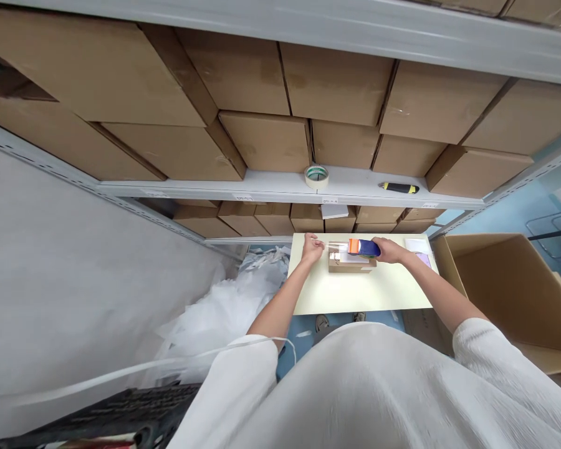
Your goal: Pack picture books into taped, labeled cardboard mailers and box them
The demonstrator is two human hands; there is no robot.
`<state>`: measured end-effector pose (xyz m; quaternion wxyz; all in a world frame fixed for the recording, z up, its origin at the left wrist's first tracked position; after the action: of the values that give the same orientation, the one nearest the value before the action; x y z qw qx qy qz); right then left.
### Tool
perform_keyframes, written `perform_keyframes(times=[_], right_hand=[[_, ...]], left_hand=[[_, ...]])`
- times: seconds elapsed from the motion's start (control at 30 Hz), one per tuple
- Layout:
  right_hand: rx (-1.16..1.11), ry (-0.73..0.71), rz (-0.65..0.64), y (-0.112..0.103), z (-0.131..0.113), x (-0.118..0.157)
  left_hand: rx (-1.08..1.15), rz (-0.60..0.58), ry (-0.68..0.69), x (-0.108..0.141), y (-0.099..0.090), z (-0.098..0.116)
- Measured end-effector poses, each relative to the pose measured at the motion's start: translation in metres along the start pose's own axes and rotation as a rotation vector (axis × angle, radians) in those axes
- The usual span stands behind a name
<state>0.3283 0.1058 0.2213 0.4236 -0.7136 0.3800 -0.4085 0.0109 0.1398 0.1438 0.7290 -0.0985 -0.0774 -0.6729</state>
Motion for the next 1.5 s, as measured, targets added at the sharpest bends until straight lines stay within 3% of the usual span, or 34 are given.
perform_keyframes(times=[0.13, 0.6, 0.73, 0.9, 1.0, 1.2, 1.33, 1.43, 1.5], right_hand=[[0.006, 0.031, -0.001, -0.001, 0.006, -0.001], [0.151, -0.019, -0.074, -0.007, -0.024, -0.020], [0.244, -0.016, -0.120, -0.007, -0.030, -0.023], [0.306, 0.004, -0.165, -0.009, -0.035, -0.023], [0.337, 0.017, -0.181, -0.009, -0.037, -0.022], [0.327, 0.016, -0.178, -0.008, -0.040, -0.020], [0.314, 0.013, -0.166, -0.007, -0.040, -0.020], [0.316, -0.008, -0.144, -0.007, -0.042, -0.020], [0.325, -0.018, -0.135, -0.006, -0.043, -0.018]], left_hand=[[0.106, 0.013, -0.152, -0.003, -0.025, -0.025], [0.215, 0.062, -0.144, -0.013, -0.025, -0.075], [0.223, 0.075, -0.186, -0.013, -0.017, -0.095], [0.133, 0.065, -0.284, -0.008, 0.014, -0.111], [0.052, 0.058, -0.294, -0.006, 0.025, -0.110], [-0.058, 0.097, -0.200, 0.002, 0.014, -0.101], [-0.080, -0.014, -0.117, 0.007, 0.018, -0.084], [-0.233, -0.124, 0.108, 0.010, 0.028, -0.049], [-0.380, -0.270, 0.258, 0.016, 0.043, -0.027]])
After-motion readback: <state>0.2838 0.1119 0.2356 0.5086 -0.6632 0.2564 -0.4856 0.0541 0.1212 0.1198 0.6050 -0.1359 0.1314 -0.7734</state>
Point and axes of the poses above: each hand's wrist, its own x-axis away from the middle knuckle, its own y-axis out of the palm, z = x × y, the point moved 8 cm from there along -x, towards the middle knuckle, and after that the axes turned 11 degrees about x, right-handed, at the moved point
